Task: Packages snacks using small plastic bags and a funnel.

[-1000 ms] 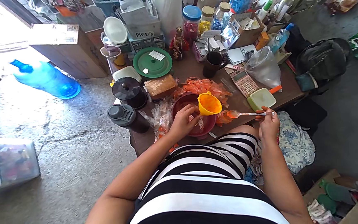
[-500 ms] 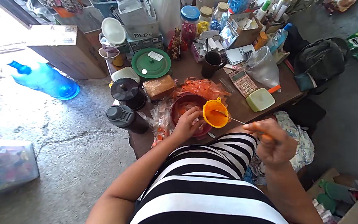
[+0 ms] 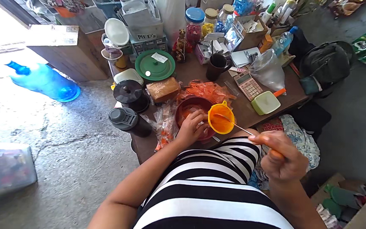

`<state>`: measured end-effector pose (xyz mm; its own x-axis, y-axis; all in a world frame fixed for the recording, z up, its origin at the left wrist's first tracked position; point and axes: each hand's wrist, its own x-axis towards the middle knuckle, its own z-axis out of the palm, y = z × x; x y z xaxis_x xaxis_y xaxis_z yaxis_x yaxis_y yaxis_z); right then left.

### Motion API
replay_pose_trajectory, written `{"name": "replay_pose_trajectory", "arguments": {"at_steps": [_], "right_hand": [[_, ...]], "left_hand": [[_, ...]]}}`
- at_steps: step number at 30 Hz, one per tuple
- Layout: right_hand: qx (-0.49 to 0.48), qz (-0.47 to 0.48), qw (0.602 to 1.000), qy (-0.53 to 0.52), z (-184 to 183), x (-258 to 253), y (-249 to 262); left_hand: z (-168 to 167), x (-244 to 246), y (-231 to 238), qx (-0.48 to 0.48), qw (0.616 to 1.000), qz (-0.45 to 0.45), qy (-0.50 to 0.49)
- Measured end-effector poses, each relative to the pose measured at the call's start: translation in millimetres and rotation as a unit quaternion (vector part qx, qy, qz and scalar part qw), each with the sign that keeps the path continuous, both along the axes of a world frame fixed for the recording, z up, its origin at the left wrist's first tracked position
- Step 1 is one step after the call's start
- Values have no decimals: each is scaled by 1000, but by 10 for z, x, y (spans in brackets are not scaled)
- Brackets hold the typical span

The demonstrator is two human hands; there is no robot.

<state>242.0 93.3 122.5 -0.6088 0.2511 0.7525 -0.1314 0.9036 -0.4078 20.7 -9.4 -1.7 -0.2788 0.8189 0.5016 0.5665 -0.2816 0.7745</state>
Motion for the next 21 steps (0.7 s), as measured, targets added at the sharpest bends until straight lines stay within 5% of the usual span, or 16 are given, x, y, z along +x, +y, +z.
{"name": "replay_pose_trajectory", "arguments": {"at_steps": [6,13,17,21], "right_hand": [[-103,-75,983,134,88,147,327],[-196,-256,940,-112,-779,170,838],[-253,-233,924,-171,-1352,33,934],[-446,-209,856,-156,-1717,-29,958]], "left_hand": [[-48,-76,-59,-3,999,10,-36],[-33,-135,-77,-4,998,22,-59],[37,-154,-77,1,996,23,-89],[130,-169,-90,35,974,1,-223]]}}
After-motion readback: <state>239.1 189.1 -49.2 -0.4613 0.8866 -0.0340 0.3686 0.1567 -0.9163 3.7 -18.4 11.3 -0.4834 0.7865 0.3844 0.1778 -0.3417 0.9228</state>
